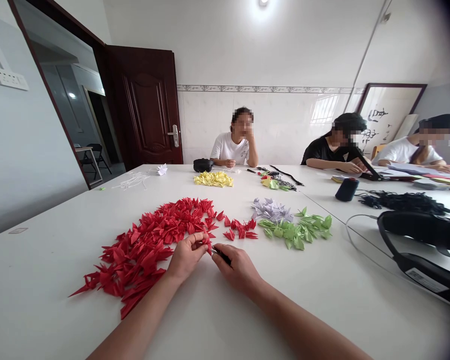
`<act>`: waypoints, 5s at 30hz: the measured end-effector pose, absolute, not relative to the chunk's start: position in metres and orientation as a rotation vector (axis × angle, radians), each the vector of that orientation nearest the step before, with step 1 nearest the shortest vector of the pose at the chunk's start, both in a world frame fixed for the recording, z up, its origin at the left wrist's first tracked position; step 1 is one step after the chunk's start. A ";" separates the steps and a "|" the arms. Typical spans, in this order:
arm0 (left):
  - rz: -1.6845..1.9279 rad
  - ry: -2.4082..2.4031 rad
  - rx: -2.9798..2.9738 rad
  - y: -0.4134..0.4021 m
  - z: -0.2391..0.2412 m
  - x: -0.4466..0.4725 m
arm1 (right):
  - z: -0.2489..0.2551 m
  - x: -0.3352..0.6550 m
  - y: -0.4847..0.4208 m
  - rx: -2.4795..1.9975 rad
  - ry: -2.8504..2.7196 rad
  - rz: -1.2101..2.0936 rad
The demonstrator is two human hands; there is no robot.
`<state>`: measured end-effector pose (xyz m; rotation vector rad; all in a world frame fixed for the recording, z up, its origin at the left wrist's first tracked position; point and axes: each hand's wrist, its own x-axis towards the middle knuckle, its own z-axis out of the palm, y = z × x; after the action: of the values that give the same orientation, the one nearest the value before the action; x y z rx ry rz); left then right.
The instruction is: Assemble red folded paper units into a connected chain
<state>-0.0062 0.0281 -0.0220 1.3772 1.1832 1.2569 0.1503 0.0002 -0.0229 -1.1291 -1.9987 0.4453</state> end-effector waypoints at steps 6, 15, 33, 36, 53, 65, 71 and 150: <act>1.180 1.065 1.411 0.025 -0.024 -0.002 | -0.028 0.151 0.004 -1.219 -2.006 0.491; 1.175 1.072 1.397 0.026 -0.027 -0.002 | -0.028 0.153 0.006 -1.292 -1.998 0.481; 1.151 1.086 1.433 0.026 -0.027 -0.001 | -0.031 0.153 0.008 -1.283 -2.023 0.436; 1.155 1.100 1.440 0.026 -0.026 -0.002 | -0.030 0.153 0.007 -1.289 -2.025 0.430; 1.136 1.074 1.446 0.023 -0.023 0.000 | -0.029 0.151 0.004 -1.336 -2.056 0.345; 1.168 1.111 1.454 0.023 -0.024 -0.001 | -0.029 0.151 0.005 -1.310 -2.042 0.380; 1.168 1.094 1.484 0.027 -0.028 -0.003 | -0.031 0.152 0.006 -1.291 -2.040 0.380; 0.962 1.809 2.426 0.057 -0.036 -0.040 | -0.042 0.200 0.051 -1.470 -1.286 0.421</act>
<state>-0.0401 0.0567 -0.0357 2.4260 1.8087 0.9620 0.2004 0.0512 -0.0422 -1.4702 -1.2858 0.4212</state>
